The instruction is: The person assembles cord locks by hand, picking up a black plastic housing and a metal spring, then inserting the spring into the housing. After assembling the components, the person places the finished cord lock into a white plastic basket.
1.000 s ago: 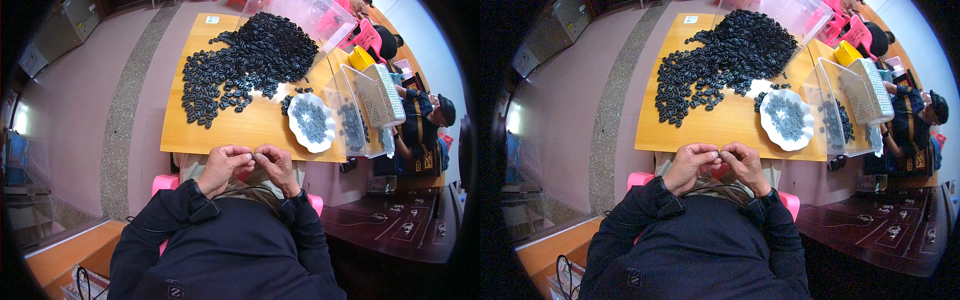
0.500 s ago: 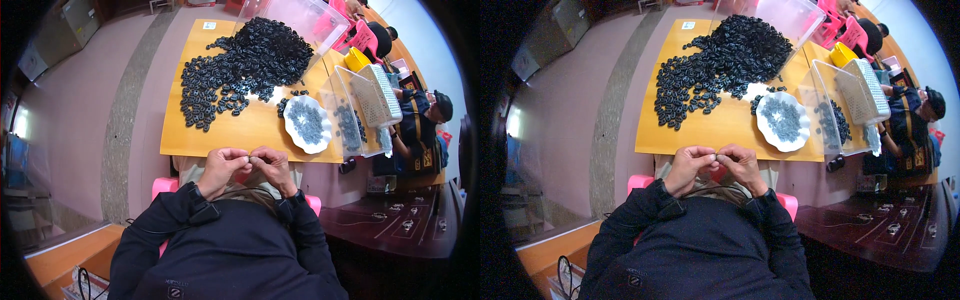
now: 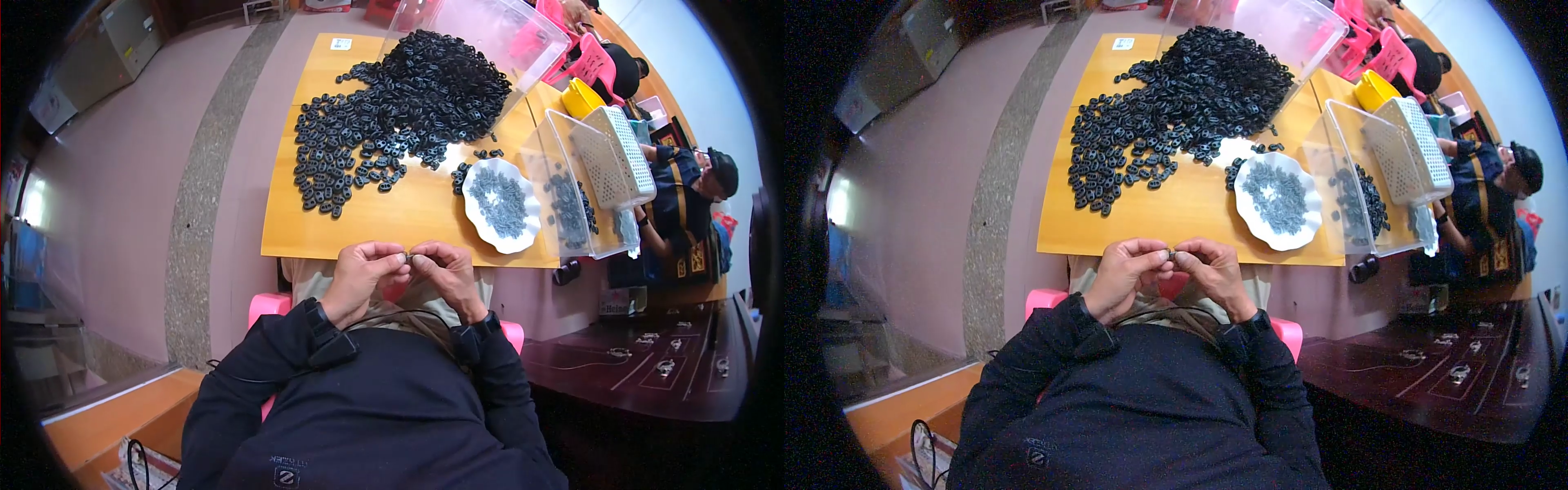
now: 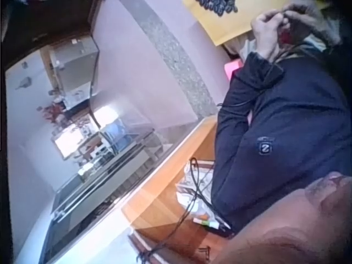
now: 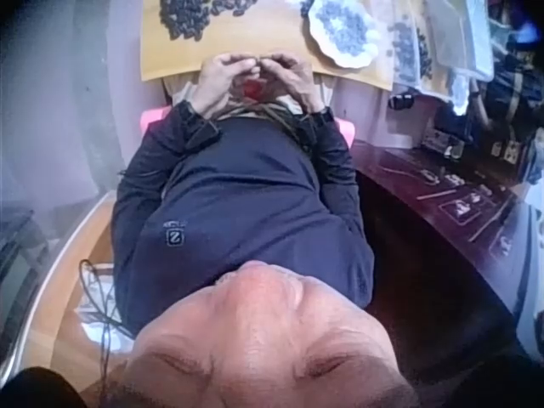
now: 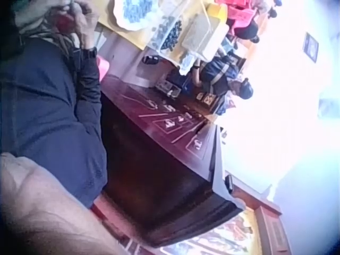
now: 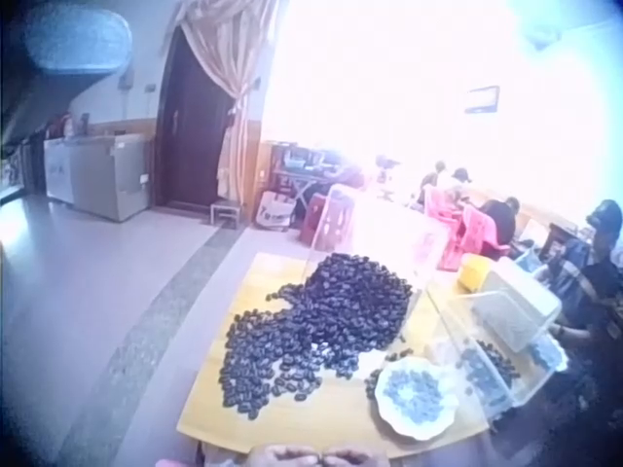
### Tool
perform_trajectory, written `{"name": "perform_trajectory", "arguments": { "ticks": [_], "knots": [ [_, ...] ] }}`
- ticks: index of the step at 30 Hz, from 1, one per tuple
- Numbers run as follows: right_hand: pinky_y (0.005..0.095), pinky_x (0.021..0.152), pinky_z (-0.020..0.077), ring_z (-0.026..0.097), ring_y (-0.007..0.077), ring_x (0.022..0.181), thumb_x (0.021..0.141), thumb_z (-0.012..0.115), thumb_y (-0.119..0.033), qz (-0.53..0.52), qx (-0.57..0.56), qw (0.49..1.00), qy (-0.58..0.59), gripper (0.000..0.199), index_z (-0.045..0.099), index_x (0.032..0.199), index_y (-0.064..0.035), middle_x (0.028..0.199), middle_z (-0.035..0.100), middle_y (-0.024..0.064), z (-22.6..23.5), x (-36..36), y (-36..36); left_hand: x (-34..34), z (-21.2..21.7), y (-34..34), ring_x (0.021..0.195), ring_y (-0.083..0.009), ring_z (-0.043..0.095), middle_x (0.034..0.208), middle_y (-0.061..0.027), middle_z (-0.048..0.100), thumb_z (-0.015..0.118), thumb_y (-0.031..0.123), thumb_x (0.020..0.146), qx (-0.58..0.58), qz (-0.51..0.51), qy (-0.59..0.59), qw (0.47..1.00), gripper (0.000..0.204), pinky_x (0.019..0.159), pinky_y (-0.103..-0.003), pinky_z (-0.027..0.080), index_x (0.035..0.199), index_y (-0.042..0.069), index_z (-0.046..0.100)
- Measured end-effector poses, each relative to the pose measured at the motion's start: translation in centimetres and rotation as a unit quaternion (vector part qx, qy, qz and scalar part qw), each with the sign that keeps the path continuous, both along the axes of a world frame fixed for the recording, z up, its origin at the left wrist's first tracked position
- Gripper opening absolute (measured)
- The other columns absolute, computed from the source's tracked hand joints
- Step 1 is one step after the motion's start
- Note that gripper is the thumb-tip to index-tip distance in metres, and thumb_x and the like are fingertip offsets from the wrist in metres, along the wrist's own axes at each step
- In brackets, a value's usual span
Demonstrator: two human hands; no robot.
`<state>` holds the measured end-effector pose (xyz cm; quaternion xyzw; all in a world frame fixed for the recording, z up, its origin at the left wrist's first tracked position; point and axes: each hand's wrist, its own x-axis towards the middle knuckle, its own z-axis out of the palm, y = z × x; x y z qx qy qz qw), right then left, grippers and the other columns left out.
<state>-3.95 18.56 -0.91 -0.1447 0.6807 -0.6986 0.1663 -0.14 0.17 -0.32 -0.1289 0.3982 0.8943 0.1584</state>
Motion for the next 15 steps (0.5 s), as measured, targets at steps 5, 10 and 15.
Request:
{"name": "perform_trajectory", "arguments": {
  "ticks": [5,10,15],
  "knots": [
    [0.0237,0.073,0.0528,0.064,0.0111,0.08,0.088,0.062,-0.002,-0.022,-0.034,0.998,-0.056,0.015,0.064,0.102,0.0041,0.09,0.069,0.0081,0.14,0.09,0.03,0.0,-0.01,-0.07,0.078,-0.0144,0.066,0.089,-0.0096,0.066,0.061,0.003,0.089,0.002,0.005,-0.003,1.0,0.015,0.074,-0.028,0.057,0.102,-0.002,0.059],
    [0.0242,0.074,0.0533,0.065,0.0121,0.08,0.088,0.063,-0.002,-0.013,-0.022,0.999,-0.036,0.015,0.063,0.102,0.0042,0.091,0.069,0.0087,0.61,0.14,-0.09,0.09,0.43,-0.11,0.079,-0.0146,0.066,0.09,-0.01,0.066,0.061,0.003,0.089,0.002,0.005,-0.004,1.0,0.015,0.075,-0.028,0.057,0.102,-0.002,0.059],
    [0.0232,0.072,0.0526,0.064,0.0109,0.079,0.088,0.063,-0.003,-0.004,-0.022,0.999,-0.032,0.015,0.064,0.101,0.0045,0.088,0.068,0.0068,0.34,0.09,0.01,0.07,0.21,-0.05,0.079,-0.015,0.066,0.091,-0.0103,0.066,0.061,0.003,0.089,0.003,0.004,-0.003,1.0,0.015,0.075,-0.028,0.057,0.103,-0.002,0.059]
  ]
}}
